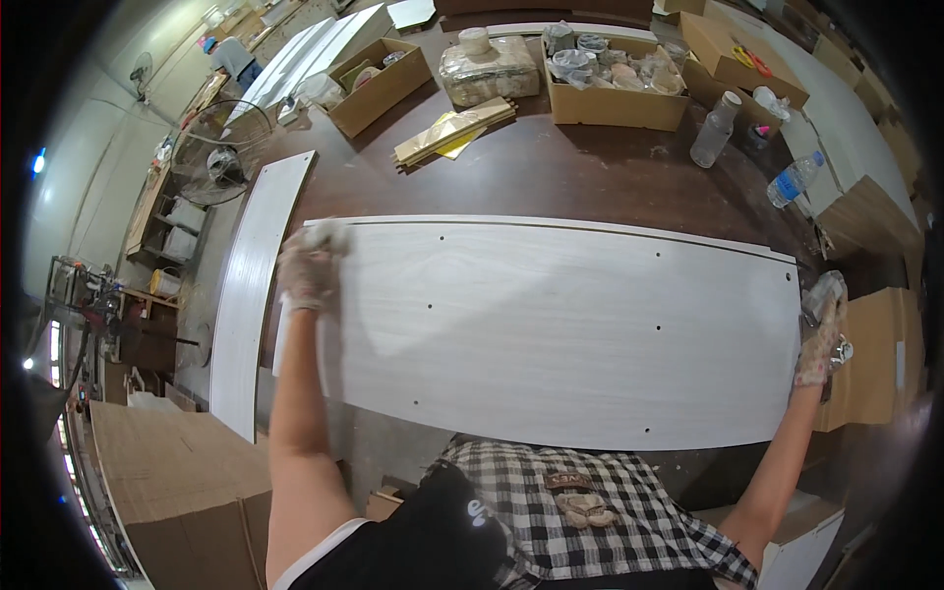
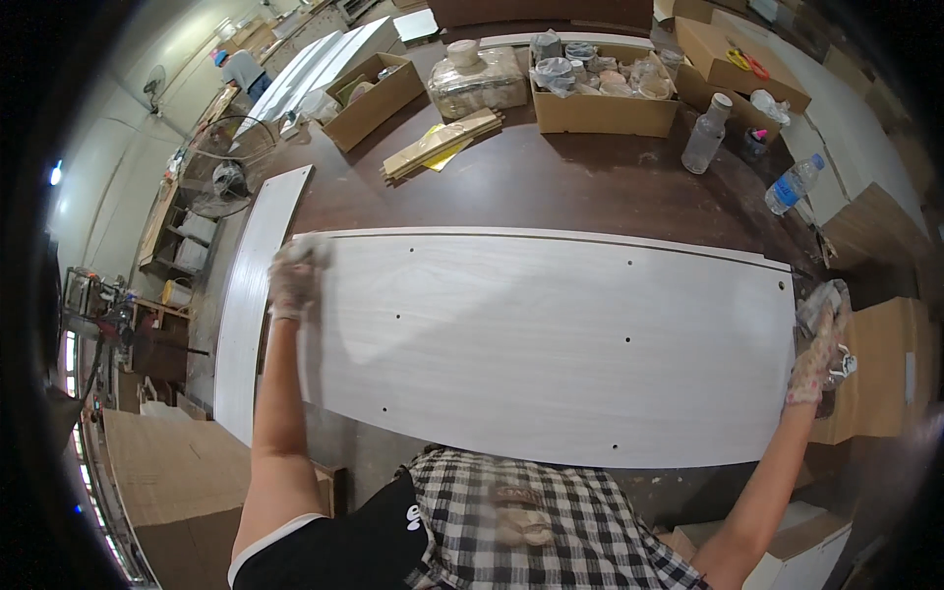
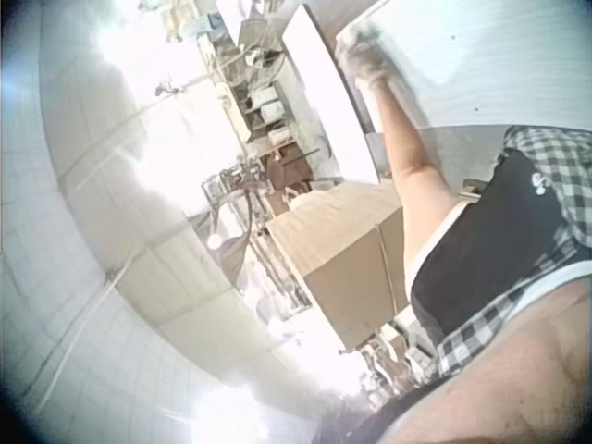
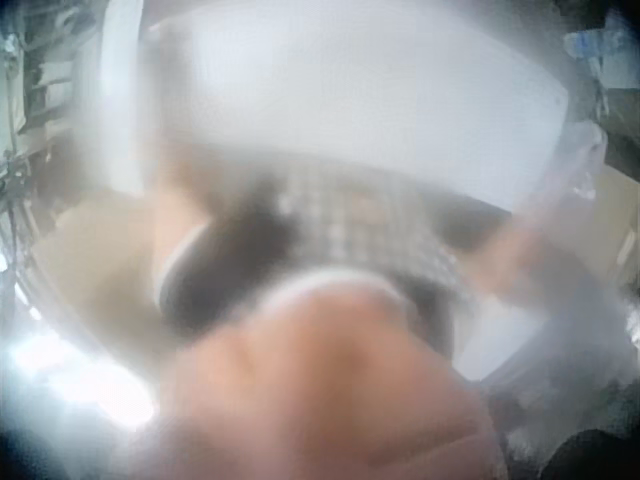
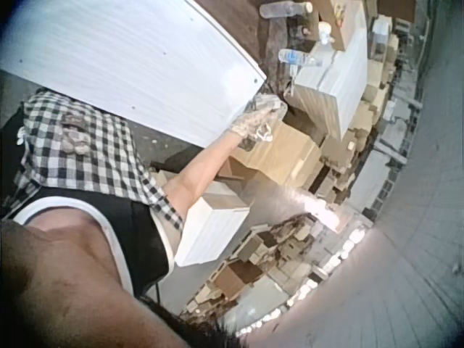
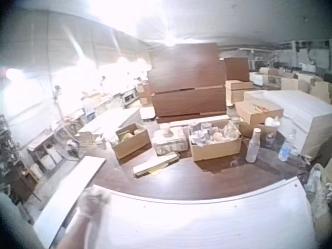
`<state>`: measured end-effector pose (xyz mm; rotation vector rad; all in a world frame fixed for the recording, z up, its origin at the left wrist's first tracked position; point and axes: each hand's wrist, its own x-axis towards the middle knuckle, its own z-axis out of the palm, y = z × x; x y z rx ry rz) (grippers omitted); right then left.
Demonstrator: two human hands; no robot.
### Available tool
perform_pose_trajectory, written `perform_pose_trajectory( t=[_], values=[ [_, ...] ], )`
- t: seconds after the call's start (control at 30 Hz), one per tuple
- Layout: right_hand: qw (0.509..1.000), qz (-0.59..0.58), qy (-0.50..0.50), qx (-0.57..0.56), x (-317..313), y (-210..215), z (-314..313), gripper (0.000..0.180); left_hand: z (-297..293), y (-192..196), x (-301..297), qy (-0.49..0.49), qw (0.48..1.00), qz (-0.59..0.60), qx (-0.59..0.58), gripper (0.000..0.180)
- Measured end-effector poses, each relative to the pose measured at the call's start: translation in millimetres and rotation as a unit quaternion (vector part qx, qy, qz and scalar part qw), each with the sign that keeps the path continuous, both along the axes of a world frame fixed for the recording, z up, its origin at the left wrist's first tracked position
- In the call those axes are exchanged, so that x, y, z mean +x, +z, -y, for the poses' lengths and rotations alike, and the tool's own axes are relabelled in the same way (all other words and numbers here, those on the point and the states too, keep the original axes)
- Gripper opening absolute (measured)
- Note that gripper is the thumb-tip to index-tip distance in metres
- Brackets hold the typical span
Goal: The person cleans white wood panels using a cloth and a sanding block, wiping the flat surfaces and edges on a workbench before stacking them to the side.
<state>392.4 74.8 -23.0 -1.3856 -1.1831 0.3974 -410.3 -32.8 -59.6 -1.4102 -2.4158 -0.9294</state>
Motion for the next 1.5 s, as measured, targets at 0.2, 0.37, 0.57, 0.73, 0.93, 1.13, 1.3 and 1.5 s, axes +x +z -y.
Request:
perform_pose_trajectory(
  t=[0.2,0.37,0.57,0.73,0.93,1.13,1.3,1.5],
  values=[
    [0.991,0.109,-0.078,-0.014,67.4,-23.4,-43.0,0.059,-23.7,31.2,-4.7,0.072,0.98,0.069,-0.173,0.042],
    [0.986,-0.157,-0.064,-0.005,67.6,3.7,-50.2,0.065,-32.0,1.7,-4.9,-0.06,0.983,0.148,-0.096,0.033],
    [0.961,-0.275,-0.012,0.034,103.4,16.5,-35.2,0.054,-28.3,6.1,-15.0,-0.129,0.88,0.457,0.003,0.03],
    [0.919,-0.387,0.036,0.068,89.4,120.5,-50.7,0.047,-5.5,-8.3,-109.1,-0.132,0.843,0.52,-0.028,0.037],
    [0.956,-0.228,-0.073,0.171,99.9,189.4,-32.3,0.042,50.8,110.7,-186.6,-0.235,0.766,0.541,0.255,0.057],
    [0.954,-0.065,-0.197,0.216,141.1,158.5,-30.0,0.044,38.7,149.0,-145.4,-0.187,0.717,0.523,0.421,0.053],
    [0.961,-0.038,-0.218,0.168,140.9,31.0,-23.7,0.046,28.7,79.2,-109.1,-0.534,0.522,0.619,0.242,0.053],
    [0.961,-0.232,-0.126,0.085,110.7,-91.8,76.6,0.05,94.5,-70.1,-74.5,-0.271,0.699,0.527,0.4,0.055]
  ],
)
